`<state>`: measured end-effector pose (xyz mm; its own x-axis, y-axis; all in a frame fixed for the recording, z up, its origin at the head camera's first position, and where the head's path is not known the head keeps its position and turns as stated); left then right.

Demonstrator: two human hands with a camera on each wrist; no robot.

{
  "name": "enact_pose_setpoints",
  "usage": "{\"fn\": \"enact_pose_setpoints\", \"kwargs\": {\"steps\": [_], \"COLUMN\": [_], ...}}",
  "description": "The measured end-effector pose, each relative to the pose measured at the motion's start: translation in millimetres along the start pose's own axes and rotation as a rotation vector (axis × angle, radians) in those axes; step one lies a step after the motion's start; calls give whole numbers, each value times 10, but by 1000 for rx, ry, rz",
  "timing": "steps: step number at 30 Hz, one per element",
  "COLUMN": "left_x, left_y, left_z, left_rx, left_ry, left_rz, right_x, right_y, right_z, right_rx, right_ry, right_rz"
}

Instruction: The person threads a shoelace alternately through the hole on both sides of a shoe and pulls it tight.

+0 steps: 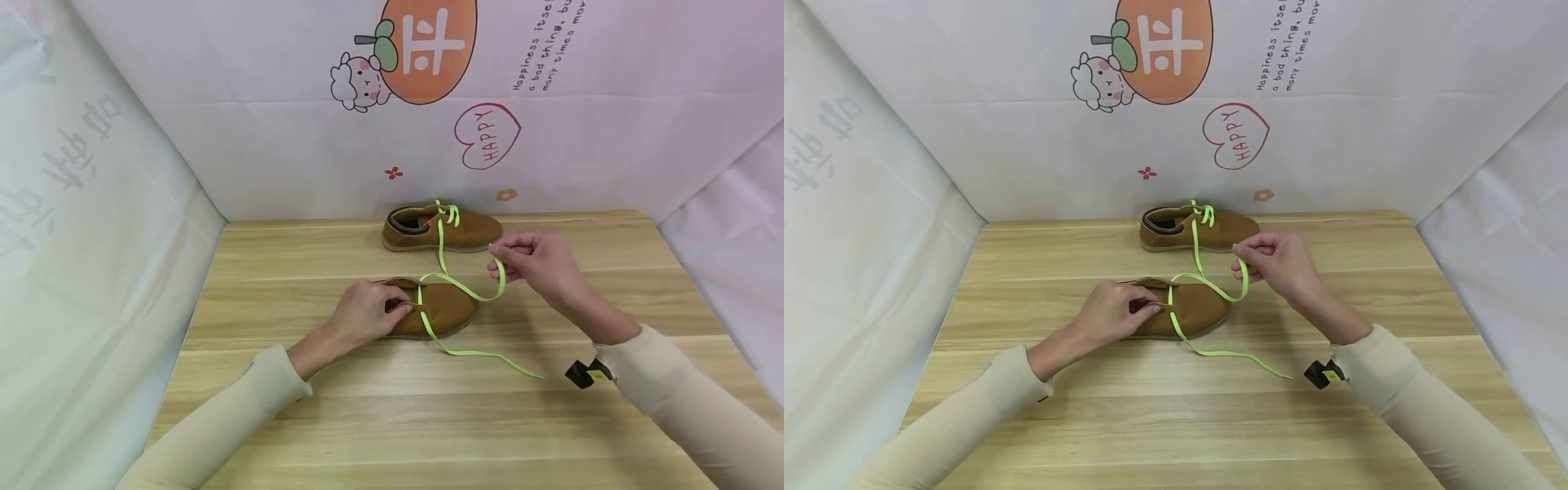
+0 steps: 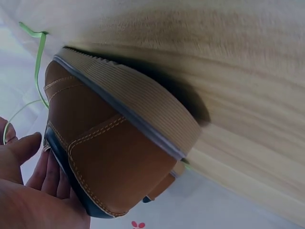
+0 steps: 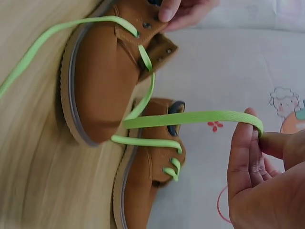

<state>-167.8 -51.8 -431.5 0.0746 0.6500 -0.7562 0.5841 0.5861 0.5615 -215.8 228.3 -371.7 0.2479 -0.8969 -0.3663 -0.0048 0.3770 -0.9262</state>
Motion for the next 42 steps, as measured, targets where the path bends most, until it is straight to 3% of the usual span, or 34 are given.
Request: {"fn": "enact_pose_setpoints", "kwargs": {"steps": [8, 13, 22, 31, 42], "left_x": [57, 71, 71, 81, 88], "left_y": [-94, -127, -142, -152, -152], "left_z": [0, -17, -10, 12, 15], "left_rx": [-171, -221, -217, -200, -178], "left_ry": [-59, -78, -68, -45, -49], "left_rz": [104, 114, 132, 145, 160], "right_x": [227, 333, 613, 979, 1225], "right_y": [50, 103, 272, 408, 462], "right_z": [47, 55, 111, 154, 106], "right_rx": [37, 29, 110, 63, -30], "right_ry": [-103, -115, -191, -257, -246], "right_rz": [45, 71, 74, 72, 96]}}
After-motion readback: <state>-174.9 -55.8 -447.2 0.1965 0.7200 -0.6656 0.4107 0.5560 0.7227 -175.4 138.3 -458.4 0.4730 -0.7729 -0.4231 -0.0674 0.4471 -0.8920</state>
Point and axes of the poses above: each hand's wrist, its own z-axis away from the middle knuckle, its own x-axis out of the palm, y = z × x, the point moved 4 cm from there along -z, towards the middle knuckle, and after that the axes turned 9 degrees about z, right-handed, at the moved point
